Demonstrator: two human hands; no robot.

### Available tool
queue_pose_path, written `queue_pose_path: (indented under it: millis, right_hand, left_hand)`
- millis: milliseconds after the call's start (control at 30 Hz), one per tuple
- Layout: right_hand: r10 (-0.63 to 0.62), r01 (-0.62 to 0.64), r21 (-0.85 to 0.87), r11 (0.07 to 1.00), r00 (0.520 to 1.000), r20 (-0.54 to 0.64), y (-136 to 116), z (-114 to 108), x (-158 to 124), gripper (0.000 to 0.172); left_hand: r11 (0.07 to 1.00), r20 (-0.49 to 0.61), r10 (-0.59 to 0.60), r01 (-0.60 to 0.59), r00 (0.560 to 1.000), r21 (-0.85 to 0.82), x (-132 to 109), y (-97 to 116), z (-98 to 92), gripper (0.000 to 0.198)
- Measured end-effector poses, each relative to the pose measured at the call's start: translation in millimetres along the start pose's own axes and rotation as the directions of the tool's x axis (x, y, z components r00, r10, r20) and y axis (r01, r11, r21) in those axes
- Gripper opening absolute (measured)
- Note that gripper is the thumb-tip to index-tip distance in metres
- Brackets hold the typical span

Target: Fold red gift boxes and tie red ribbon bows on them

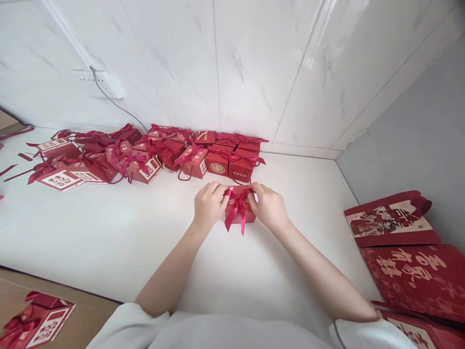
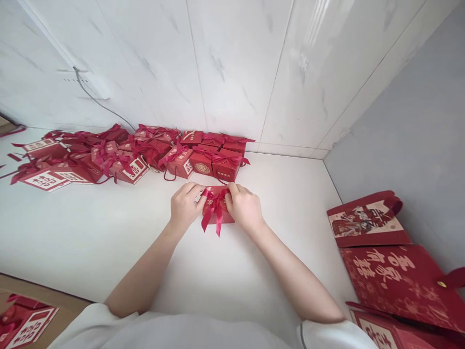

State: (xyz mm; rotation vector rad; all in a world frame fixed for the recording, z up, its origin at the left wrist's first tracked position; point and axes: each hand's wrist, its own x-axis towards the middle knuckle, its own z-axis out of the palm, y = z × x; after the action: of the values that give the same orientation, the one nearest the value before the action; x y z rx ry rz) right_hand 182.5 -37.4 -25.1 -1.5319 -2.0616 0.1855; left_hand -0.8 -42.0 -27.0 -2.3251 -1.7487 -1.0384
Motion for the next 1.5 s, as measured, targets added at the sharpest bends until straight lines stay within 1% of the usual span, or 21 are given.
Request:
queue_pose_path:
  millis: [67,167,200,267,333,400,467,533,600,667,733,800,867,933,1000,1100,1167,1267,1333,1367,1500]
  right_hand:
    - [0.028,-0.029,0.041,0.999,0.999,0.030,1.1,-1.9,-2.4,0.027]
    - [0.004,-0.042,0.275,0.960,0.991,0.136,12.1,-5.1,-5.6,0.038]
    - [-0.038,-0.034,0.373,0.927,0.982,0.186,18.1,-5.3,-6.5,0.046]
    - [-0.163,-0.017,0.553,0.833,0.947,0.275,31.9,-3.4,-8.2,0.073]
    - [-0.285,-0.019,0.680,0.733,0.899,0.333,45.0,2.0,-10.1,0.098]
    - [-0.343,-0.042,0.741,0.670,0.868,0.359,54.1,9.8,-12.6,0.108]
    - [-0.349,-0.045,0.762,0.646,0.871,0.347,57.3,18.0,-15.2,0.109]
    - [-0.317,-0.006,0.756,0.654,0.905,0.282,55.1,25.4,-16.3,0.109]
    - [-0.258,0.066,0.724,0.686,0.953,0.158,48.8,31.9,-13.9,0.110]
    - [-0.189,0.139,0.645,0.752,0.982,0.009,39.3,38.9,-7.1,0.108]
    - [-0.145,0.176,0.526,0.832,0.984,-0.099,27.6,48.6,2.2,0.103]
    - [-0.146,0.196,0.400,0.895,0.978,-0.152,15.2,62.3,11.0,0.098]
    - [-0.190,0.249,0.298,0.922,0.958,-0.213,4.3,78.7,16.1,0.093]
    - [-0.220,0.292,0.245,0.924,0.933,-0.284,-3.0,94.1,16.6,0.090]
    - [-0.215,0.298,0.247,0.922,0.925,-0.314,-5.5,104.2,13.5,0.091]
    - [-0.187,0.277,0.272,0.922,0.931,-0.313,-2.4,106.1,7.1,0.093]
    - [-0.181,0.279,0.268,0.922,0.924,-0.337,1.7,101.6,4.3,0.093]
    - [-0.172,0.296,0.236,0.926,0.883,-0.436,7.4,94.9,3.5,0.094]
    - [-0.165,0.301,0.202,0.932,0.849,-0.503,10.0,93.5,4.3,0.094]
    - [-0.169,0.303,0.182,0.935,0.836,-0.522,11.0,93.6,4.8,0.093]
    - [-0.210,0.312,0.104,0.944,0.816,-0.539,14.2,95.2,6.2,0.091]
  left_hand:
    - [0.996,0.016,-0.062,0.062,0.998,-0.057,-1.3,-3.4,1.3,0.023]
    - [0.949,0.163,-0.165,0.202,0.973,-0.243,0.0,-11.1,1.0,0.022]
    - [0.918,0.226,-0.184,0.249,0.957,-0.307,0.8,-13.6,0.5,0.024]
    - [0.858,0.327,-0.205,0.330,0.923,-0.393,1.9,-17.7,-0.7,0.029]
    - [0.821,0.376,-0.217,0.377,0.901,-0.429,1.7,-19.8,-2.0,0.031]
    - [0.791,0.409,-0.207,0.398,0.889,-0.464,0.7,-21.1,-4.0,0.031]
    - [0.748,0.460,-0.153,0.407,0.875,-0.524,-0.1,-23.8,-6.7,0.034]
    - [0.676,0.510,-0.075,0.419,0.857,-0.606,0.1,-29.9,-8.9,0.043]
    - [0.545,0.499,-0.033,0.434,0.866,-0.717,1.0,-39.6,-8.4,0.053]
    - [0.364,0.435,-0.065,0.428,0.898,-0.828,1.4,-50.3,-3.2,0.053]
    - [0.207,0.357,-0.153,0.383,0.921,-0.900,0.0,-59.5,6.7,0.048]
    - [0.120,0.295,-0.260,0.334,0.919,-0.935,-3.3,-66.0,18.9,0.042]
    - [0.052,0.273,-0.354,0.310,0.895,-0.949,-6.8,-70.7,29.6,0.037]
    - [-0.041,0.308,-0.388,0.318,0.869,-0.947,-8.7,-74.9,35.4,0.037]
    - [-0.158,0.382,-0.359,0.348,0.851,-0.924,-8.4,-78.9,35.5,0.047]
    - [-0.346,0.488,-0.295,0.384,0.821,-0.856,-6.5,-82.4,30.2,0.063]
    - [-0.474,0.531,-0.287,0.363,0.798,-0.802,-6.6,-81.2,29.0,0.068]
    - [-0.650,0.602,-0.326,0.290,0.728,-0.702,-10.0,-71.5,35.0,0.071]
    - [-0.731,0.652,-0.306,0.268,0.694,-0.628,-12.9,-60.4,41.2,0.074]
    - [-0.757,0.662,-0.272,0.269,0.699,-0.596,-14.1,-54.1,43.7,0.076]
    - [-0.779,0.624,-0.115,0.319,0.773,-0.539,-15.6,-33.0,44.1,0.078]
